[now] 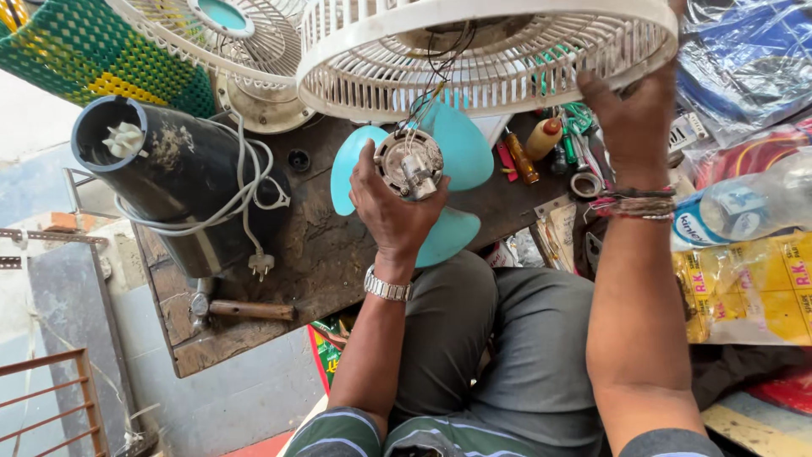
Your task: The person disassembles a small table fan by removing the front grille and securing the rear grille with green zip ties. They then remove the fan blades and motor assembly, inspect the motor, and reattach the blades to the motor shaft.
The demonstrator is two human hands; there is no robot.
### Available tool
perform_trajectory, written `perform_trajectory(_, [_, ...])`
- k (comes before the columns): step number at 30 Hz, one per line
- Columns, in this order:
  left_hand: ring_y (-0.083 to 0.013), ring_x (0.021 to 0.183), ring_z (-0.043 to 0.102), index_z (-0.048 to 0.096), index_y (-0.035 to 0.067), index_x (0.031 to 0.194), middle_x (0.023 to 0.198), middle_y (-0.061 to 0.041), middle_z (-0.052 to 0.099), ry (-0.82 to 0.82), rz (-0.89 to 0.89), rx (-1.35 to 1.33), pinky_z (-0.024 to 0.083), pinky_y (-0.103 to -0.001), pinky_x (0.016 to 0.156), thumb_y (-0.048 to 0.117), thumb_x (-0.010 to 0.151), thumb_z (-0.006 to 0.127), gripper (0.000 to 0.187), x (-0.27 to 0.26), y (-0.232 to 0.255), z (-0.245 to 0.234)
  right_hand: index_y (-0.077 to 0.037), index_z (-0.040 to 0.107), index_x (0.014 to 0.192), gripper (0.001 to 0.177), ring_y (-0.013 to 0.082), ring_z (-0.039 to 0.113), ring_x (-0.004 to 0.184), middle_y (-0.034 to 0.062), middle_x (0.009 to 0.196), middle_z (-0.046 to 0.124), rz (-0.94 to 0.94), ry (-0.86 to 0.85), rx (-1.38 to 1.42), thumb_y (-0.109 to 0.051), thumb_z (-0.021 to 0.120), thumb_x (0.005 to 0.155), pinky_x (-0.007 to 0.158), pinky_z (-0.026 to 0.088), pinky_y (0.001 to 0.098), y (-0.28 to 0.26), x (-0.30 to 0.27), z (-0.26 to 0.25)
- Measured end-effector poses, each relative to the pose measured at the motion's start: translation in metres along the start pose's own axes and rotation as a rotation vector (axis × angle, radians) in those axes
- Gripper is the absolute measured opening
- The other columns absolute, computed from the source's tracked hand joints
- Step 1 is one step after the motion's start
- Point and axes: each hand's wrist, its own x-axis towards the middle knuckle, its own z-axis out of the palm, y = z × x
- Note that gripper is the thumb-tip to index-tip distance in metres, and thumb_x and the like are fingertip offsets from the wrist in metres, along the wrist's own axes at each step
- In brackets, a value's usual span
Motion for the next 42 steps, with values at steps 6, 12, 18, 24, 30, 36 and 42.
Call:
perform_trajectory(6, [-0.0357, 0.121, 0.056, 0.033, 0.008, 0.152, 0.131, -0.017, 0.056, -0.046, -0.020, -0.039, 0.041, -0.052, 0.106, 0.037, 0.065, 0.097, 0.112, 0.018, 0.036, -0.020, -0.002, 0.036, 0.160, 0.050, 0.0195, 0.078, 0.103, 0.0147, 0.133, 0.072, 0.046, 0.041, -0.152, -0.003, 0.053, 0.113, 0.079, 0.063, 0.0300, 0.019, -0.006, 0.021])
perform_trajectory(12, [-0.0342, 0.125, 0.057, 0.032, 0.009, 0.154, 0.136, -0.016, 0.055, 0.065, 0.116, -0.168, 0.051, -0.047, 0.105, 0.032, 0.071, 0.100, 0.110, 0.038, 0.045, 0.000, -0.003, 0.034, 0.158, 0.052, 0.0209, 0.079, 0.092, 0.0163, 0.120, 0.074, -0.013, 0.071, -0.268, 0.001, 0.052, 0.109, 0.074, 0.066, 0.0316, 0.013, -0.016, 0.031])
perform_trajectory(18, [-0.0353, 0.133, 0.055, 0.029, 0.012, 0.153, 0.145, -0.019, 0.052, 0.152, 0.289, -0.197, 0.050, -0.047, 0.112, 0.029, 0.072, 0.100, 0.109, 0.040, 0.002, 0.042, -0.004, 0.041, 0.158, 0.050, 0.0208, 0.079, 0.091, 0.0164, 0.120, 0.076, 0.038, 0.074, -0.195, 0.002, 0.054, 0.109, 0.072, 0.066, 0.0313, 0.028, -0.013, 0.025])
perform_trajectory(24, [-0.0402, 0.132, 0.053, 0.025, 0.008, 0.154, 0.146, -0.020, 0.047, 0.148, 0.268, -0.155, 0.051, -0.049, 0.111, 0.037, 0.074, 0.098, 0.111, 0.017, -0.040, 0.066, -0.004, 0.036, 0.160, 0.058, 0.0210, 0.078, 0.084, 0.0163, 0.111, 0.076, 0.080, 0.052, -0.317, 0.001, 0.056, 0.106, 0.071, 0.063, 0.0326, 0.027, -0.016, 0.021])
perform_trajectory(30, [-0.0406, 0.140, 0.049, 0.018, 0.007, 0.161, 0.155, -0.021, 0.043, 0.006, 0.191, -0.152, 0.046, -0.050, 0.118, 0.037, 0.077, 0.097, 0.119, 0.008, -0.044, 0.061, -0.008, 0.029, 0.160, 0.068, 0.0296, 0.073, 0.124, 0.0206, 0.137, 0.071, -0.067, 0.000, -0.468, 0.005, 0.064, 0.103, 0.102, 0.058, 0.0407, 0.018, -0.018, 0.017])
perform_trajectory(36, [-0.0435, 0.150, 0.032, 0.006, 0.010, 0.162, 0.163, -0.025, 0.025, -0.170, 0.314, -0.160, 0.026, -0.057, 0.124, 0.047, 0.071, 0.086, 0.127, 0.018, -0.034, 0.003, -0.011, 0.025, 0.158, 0.080, 0.0336, 0.061, 0.124, 0.0209, 0.144, 0.051, -0.205, 0.093, -0.546, 0.005, 0.072, 0.094, 0.095, 0.057, 0.0348, -0.061, -0.029, 0.009])
perform_trajectory(42, [-0.0340, 0.151, 0.040, 0.032, 0.011, 0.159, 0.163, -0.019, 0.039, -0.054, 0.066, -0.214, 0.035, -0.049, 0.128, 0.046, 0.100, 0.069, 0.078, 0.048, -0.020, -0.004, -0.005, 0.055, 0.116, 0.024, 0.0192, 0.059, 0.084, 0.0110, 0.113, 0.060, -0.350, 0.227, -0.468, 0.008, 0.071, 0.104, 0.074, 0.054, 0.0284, -0.102, -0.045, 0.053])
